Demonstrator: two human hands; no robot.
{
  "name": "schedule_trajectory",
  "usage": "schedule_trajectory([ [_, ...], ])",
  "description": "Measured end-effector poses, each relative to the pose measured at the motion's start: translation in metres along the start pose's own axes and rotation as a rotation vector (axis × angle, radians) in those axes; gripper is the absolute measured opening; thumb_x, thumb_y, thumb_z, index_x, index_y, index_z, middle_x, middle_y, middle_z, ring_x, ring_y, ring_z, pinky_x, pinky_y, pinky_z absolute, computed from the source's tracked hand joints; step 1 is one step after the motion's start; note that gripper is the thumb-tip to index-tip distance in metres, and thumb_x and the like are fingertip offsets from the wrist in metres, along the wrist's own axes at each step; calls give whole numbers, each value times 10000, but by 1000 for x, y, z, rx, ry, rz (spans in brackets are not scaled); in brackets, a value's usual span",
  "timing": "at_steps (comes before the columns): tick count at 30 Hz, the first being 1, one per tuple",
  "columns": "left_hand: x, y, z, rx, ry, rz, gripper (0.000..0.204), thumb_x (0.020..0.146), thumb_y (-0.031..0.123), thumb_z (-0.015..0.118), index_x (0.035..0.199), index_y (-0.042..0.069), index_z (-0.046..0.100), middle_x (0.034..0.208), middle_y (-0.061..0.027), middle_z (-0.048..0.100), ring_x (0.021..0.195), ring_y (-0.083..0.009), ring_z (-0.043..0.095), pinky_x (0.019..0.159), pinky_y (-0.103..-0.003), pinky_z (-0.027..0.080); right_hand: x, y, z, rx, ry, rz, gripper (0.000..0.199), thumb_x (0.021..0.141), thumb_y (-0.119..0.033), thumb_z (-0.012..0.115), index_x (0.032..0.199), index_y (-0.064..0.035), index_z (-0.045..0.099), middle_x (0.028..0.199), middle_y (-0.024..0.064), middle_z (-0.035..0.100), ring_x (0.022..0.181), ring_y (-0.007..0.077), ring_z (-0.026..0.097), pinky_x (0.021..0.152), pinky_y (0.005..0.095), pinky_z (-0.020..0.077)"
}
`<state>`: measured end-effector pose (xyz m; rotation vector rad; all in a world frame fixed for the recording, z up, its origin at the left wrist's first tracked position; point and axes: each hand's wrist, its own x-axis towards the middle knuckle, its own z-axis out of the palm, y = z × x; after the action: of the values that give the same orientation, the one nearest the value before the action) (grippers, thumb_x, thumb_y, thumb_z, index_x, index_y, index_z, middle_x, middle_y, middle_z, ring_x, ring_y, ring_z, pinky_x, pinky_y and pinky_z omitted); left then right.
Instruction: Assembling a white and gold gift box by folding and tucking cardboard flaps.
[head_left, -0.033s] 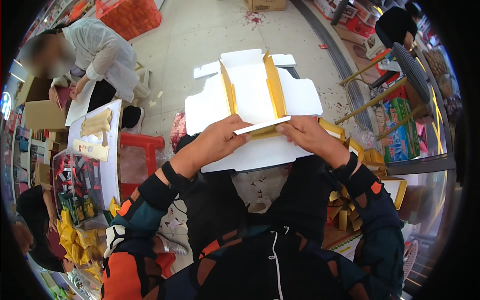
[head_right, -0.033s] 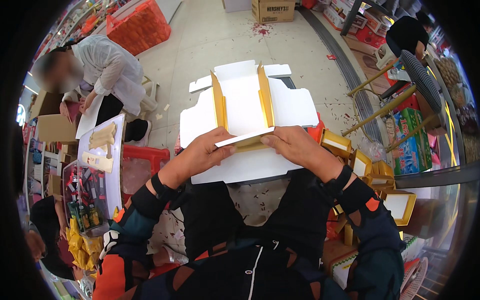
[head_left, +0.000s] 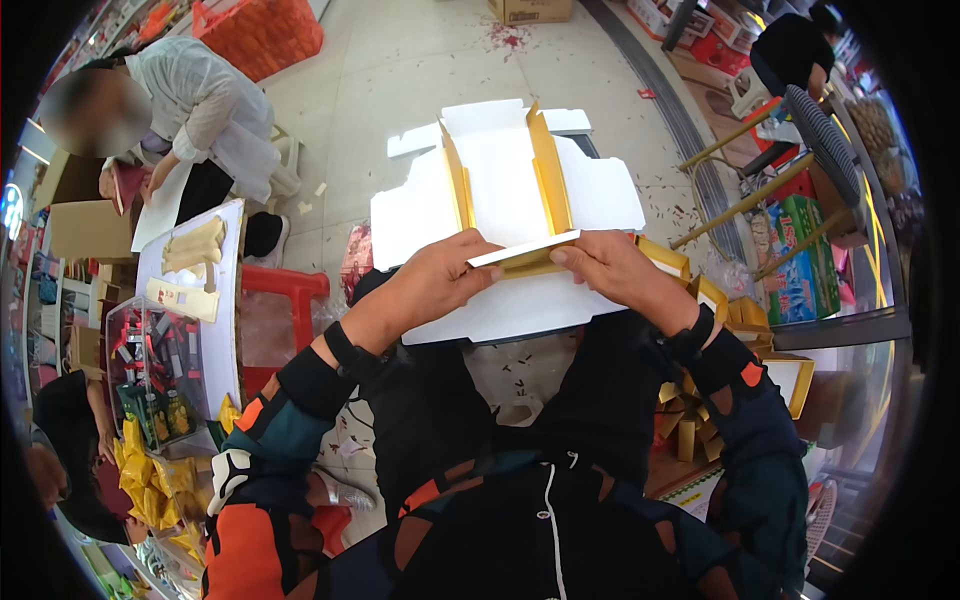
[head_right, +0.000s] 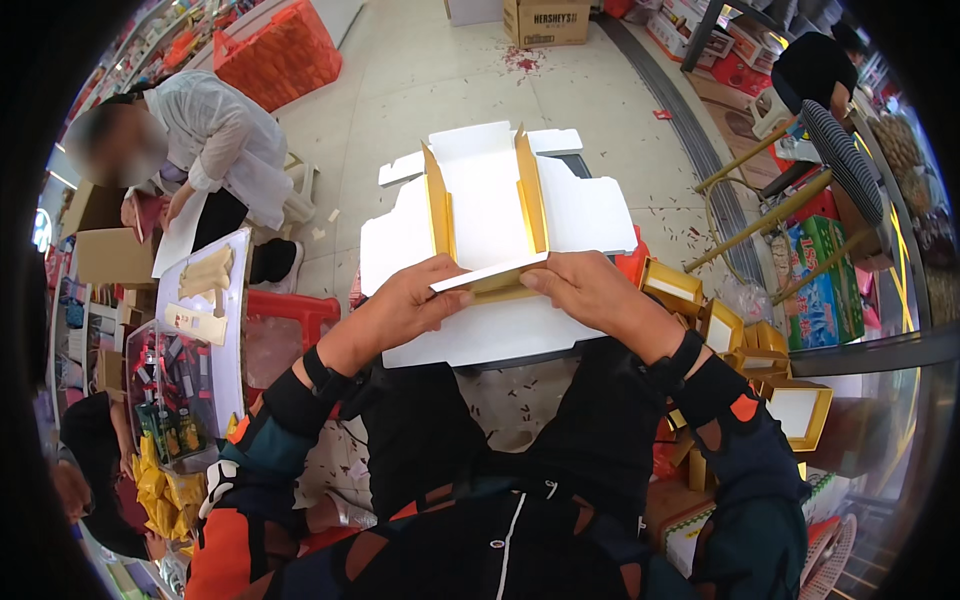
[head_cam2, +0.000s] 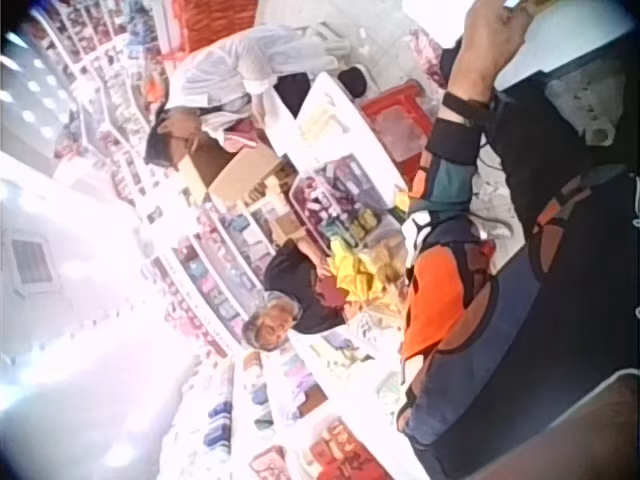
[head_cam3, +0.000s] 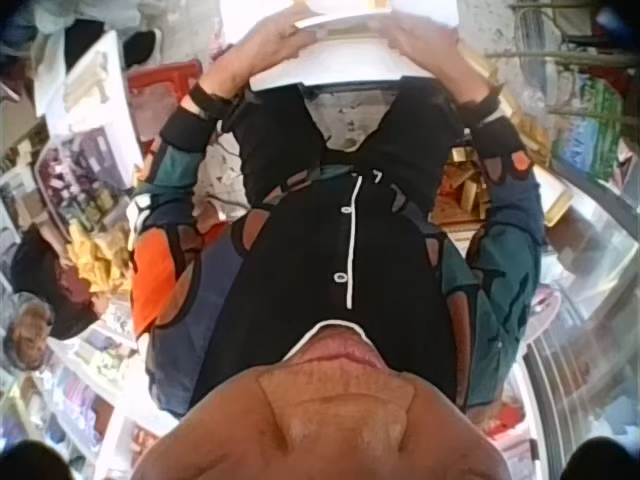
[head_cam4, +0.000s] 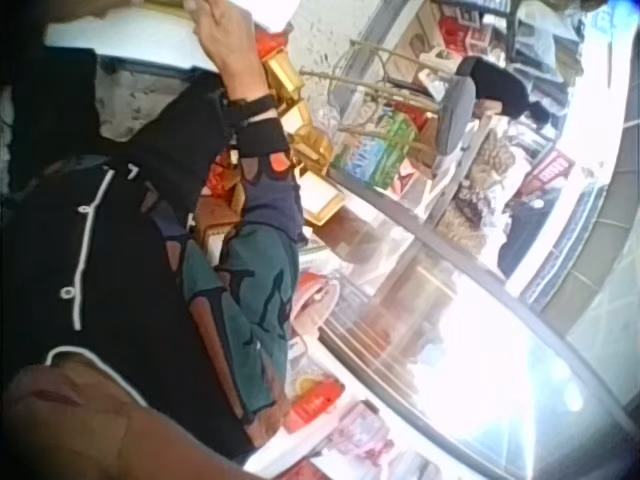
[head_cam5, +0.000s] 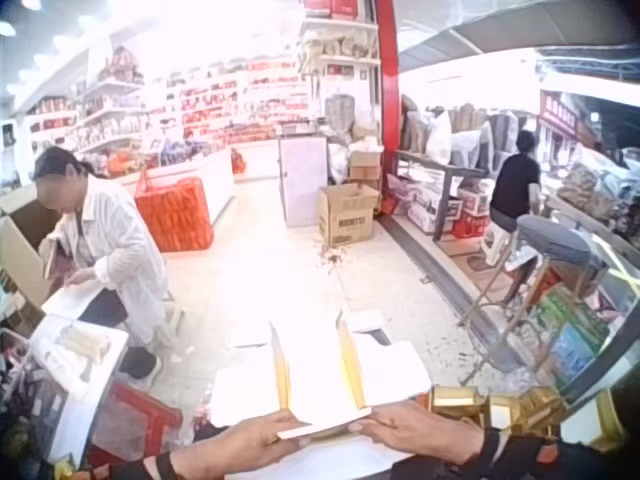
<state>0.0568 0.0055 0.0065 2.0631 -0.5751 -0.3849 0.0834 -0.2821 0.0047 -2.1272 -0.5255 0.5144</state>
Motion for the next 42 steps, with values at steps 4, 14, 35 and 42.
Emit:
schedule_trajectory([
  [4,7,-2,-3,-172,-68,-306,320,1064,229,685,1336,59,679,964,-20,668,722,-82,599,621,-233,536,6,14,8,15,74,-87,420,1082,-365,630,988,38,704,749,70,633,674,155,575,632,332,494],
  [14,3,15,7,-192,148,-265,618,1065,219,680,1596,97,387,1016,-100,669,626,-102,555,586,-252,514,2,-2,7,29,139,28,502,1041,-347,685,1380,-2,548,802,147,663,712,230,634,668,380,502],
  [35,1,20,12,899,206,275,149,908,222,771,989,117,705,910,-15,648,866,-215,673,717,-363,549,2,-25,-3,-662,264,-444,250,799,-226,850,924,-73,697,896,79,649,910,299,640,833,385,519],
  [42,21,20,7,1028,121,424,128,885,212,774,900,101,712,788,-22,649,856,-220,628,911,-373,467,23,-19,1,-758,187,-644,172,773,-163,835,833,-101,687,860,40,644,911,249,621,976,402,450],
])
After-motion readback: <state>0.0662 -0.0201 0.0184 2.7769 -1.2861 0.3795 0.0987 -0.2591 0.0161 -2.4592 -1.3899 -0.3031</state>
